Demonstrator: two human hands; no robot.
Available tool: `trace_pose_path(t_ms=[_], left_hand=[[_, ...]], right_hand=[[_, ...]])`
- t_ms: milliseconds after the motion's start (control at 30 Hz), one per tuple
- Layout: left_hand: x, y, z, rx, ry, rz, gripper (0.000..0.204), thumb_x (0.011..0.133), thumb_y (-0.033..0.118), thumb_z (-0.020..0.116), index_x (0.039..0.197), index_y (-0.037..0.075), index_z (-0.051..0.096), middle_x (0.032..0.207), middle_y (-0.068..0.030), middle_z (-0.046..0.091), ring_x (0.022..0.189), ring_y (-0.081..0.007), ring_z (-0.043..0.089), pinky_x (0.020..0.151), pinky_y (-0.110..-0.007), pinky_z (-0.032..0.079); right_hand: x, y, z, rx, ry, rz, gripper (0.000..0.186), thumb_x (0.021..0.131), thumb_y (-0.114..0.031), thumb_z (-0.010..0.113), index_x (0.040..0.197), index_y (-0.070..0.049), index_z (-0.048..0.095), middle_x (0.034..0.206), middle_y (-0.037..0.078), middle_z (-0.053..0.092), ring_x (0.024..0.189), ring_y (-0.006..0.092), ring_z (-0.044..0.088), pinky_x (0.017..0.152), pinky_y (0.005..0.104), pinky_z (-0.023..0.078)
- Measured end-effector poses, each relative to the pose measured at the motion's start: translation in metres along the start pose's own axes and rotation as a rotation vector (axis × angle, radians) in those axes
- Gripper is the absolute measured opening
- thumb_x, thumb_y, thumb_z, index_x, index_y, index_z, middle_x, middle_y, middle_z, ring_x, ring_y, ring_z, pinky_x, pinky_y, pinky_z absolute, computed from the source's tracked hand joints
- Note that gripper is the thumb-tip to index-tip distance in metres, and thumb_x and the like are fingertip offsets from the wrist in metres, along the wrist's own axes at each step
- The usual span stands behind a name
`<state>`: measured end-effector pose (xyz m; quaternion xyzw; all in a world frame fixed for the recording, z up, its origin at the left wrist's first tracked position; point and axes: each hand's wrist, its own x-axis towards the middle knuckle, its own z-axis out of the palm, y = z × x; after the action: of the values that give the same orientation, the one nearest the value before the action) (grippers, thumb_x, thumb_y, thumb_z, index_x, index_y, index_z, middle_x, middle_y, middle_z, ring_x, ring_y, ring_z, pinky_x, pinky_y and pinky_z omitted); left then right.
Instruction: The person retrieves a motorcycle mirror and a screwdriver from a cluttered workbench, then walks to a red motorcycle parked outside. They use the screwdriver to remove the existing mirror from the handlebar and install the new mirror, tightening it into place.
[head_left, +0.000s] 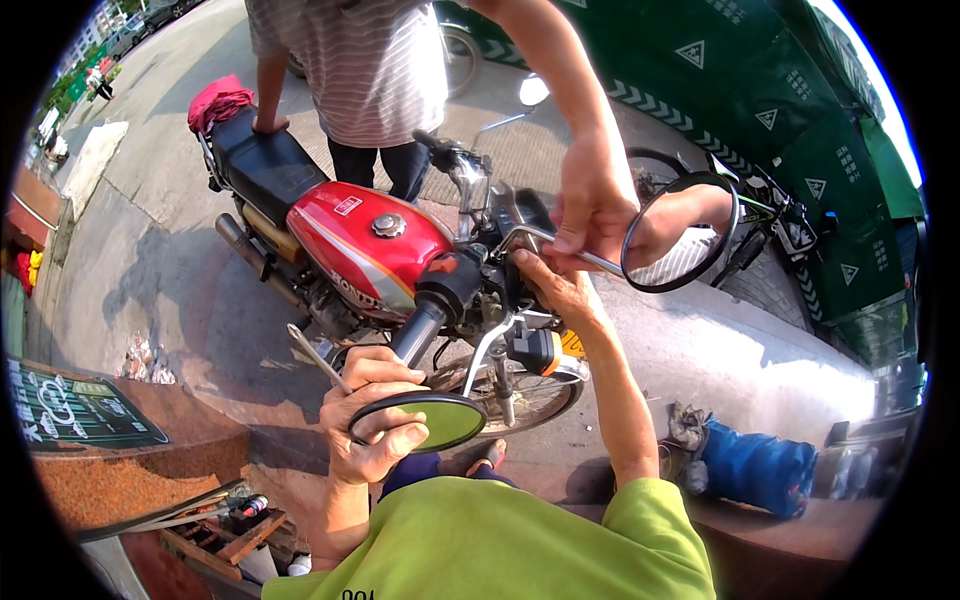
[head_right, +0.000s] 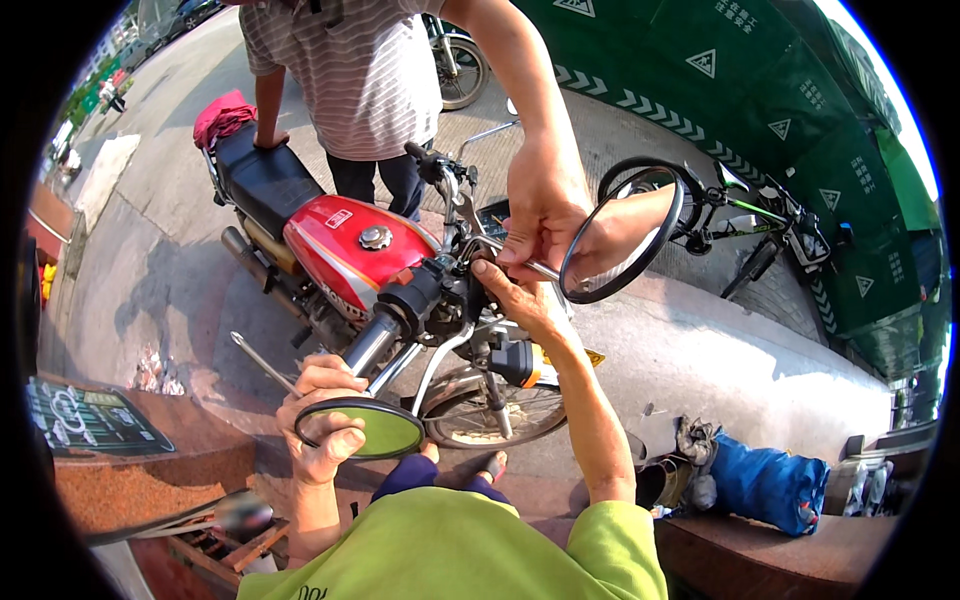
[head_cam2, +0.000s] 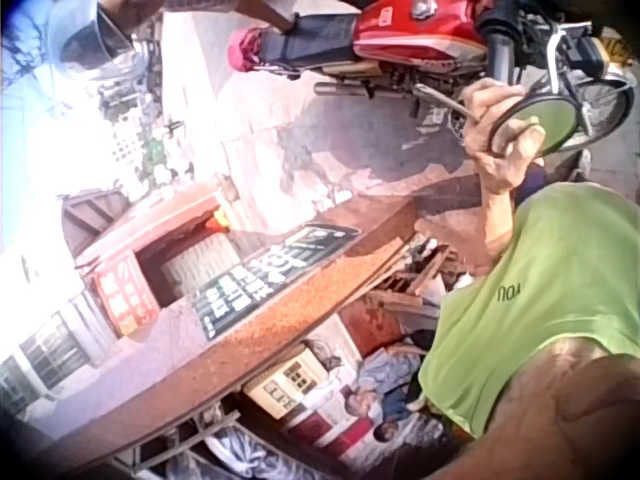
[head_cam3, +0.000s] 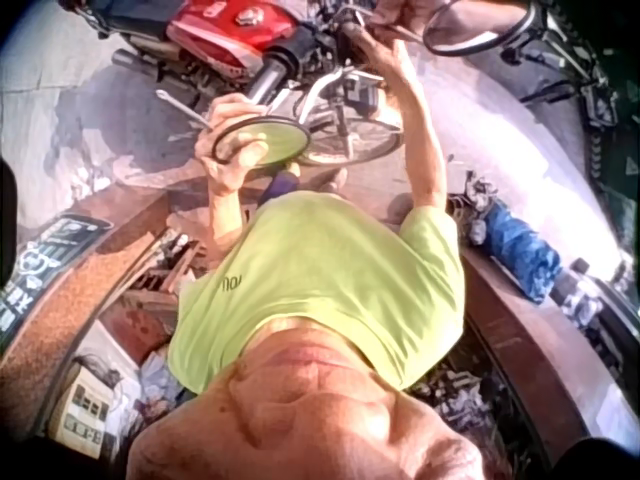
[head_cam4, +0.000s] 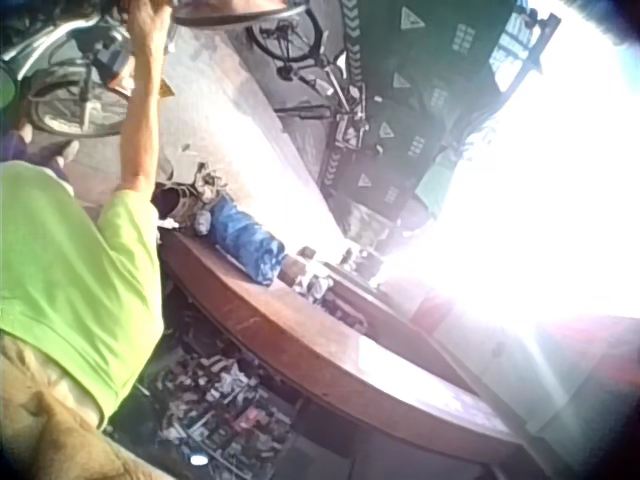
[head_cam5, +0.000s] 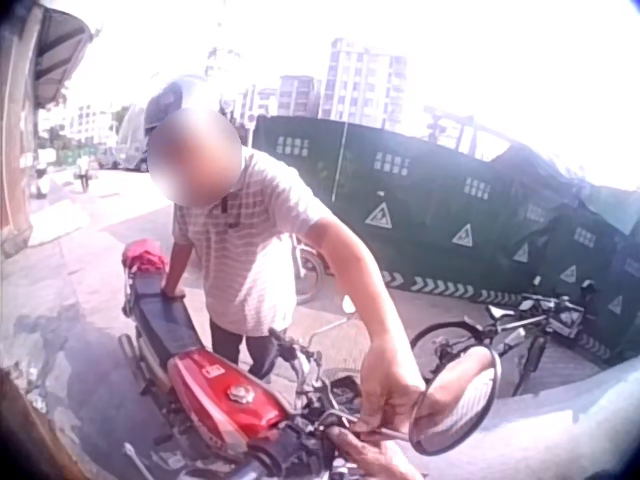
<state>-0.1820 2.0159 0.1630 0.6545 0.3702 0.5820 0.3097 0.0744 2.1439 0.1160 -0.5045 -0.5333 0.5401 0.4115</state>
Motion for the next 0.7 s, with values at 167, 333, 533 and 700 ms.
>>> trace_pose_path(t_ms=[167, 333, 533, 700], left_hand=[[0.0, -0.003, -0.003, -0.029, -0.048, 0.016, 0.017, 0.059, 0.019, 0.07, 0.065, 0.004, 0.07, 0.083, -0.01, 0.068, 0.09, -0.0264, 0.055, 0.082, -0.038, 0.044], [0.001, -0.001, -0.002, -0.02, -0.039, 0.014, 0.018, 0.06, 0.021, 0.069, 0.064, 0.004, 0.069, 0.08, -0.0083, 0.068, 0.089, -0.0238, 0.057, 0.084, -0.038, 0.043], [0.0, -0.002, -0.005, -0.004, -0.074, 0.034, 0.016, 0.06, 0.019, 0.07, 0.064, 0.004, 0.07, 0.083, -0.0091, 0.069, 0.09, -0.0251, 0.056, 0.084, -0.037, 0.044], [0.001, -0.003, -0.005, -0.009, -0.088, 0.044, 0.015, 0.06, 0.018, 0.07, 0.064, 0.004, 0.07, 0.082, -0.0086, 0.069, 0.09, -0.0249, 0.056, 0.084, -0.037, 0.044]], right_hand=[[-0.01, -0.009, -0.06, -0.101, 0.045, 0.2, 0.038, 0.092, -0.042, 0.055, 0.113, -0.011, 0.06, 0.084, 0.0, 0.055, 0.064, 0.0066, 0.044, 0.052, 0.0191, 0.03], [-0.017, 0.002, -0.078, -0.257, 0.032, 0.13, 0.037, 0.092, -0.041, 0.055, 0.114, -0.011, 0.06, 0.086, 0.001, 0.056, 0.067, 0.0077, 0.045, 0.055, 0.0201, 0.032], [0.007, 0.009, -0.084, -0.369, 0.04, 0.048, 0.036, 0.092, -0.039, 0.055, 0.114, -0.011, 0.06, 0.088, 0.002, 0.056, 0.07, 0.0091, 0.046, 0.058, 0.0213, 0.033], [0.027, 0.008, -0.095, -0.421, 0.03, 0.029, 0.035, 0.092, -0.037, 0.056, 0.115, -0.011, 0.06, 0.09, 0.002, 0.057, 0.073, 0.0102, 0.047, 0.06, 0.0223, 0.035]])
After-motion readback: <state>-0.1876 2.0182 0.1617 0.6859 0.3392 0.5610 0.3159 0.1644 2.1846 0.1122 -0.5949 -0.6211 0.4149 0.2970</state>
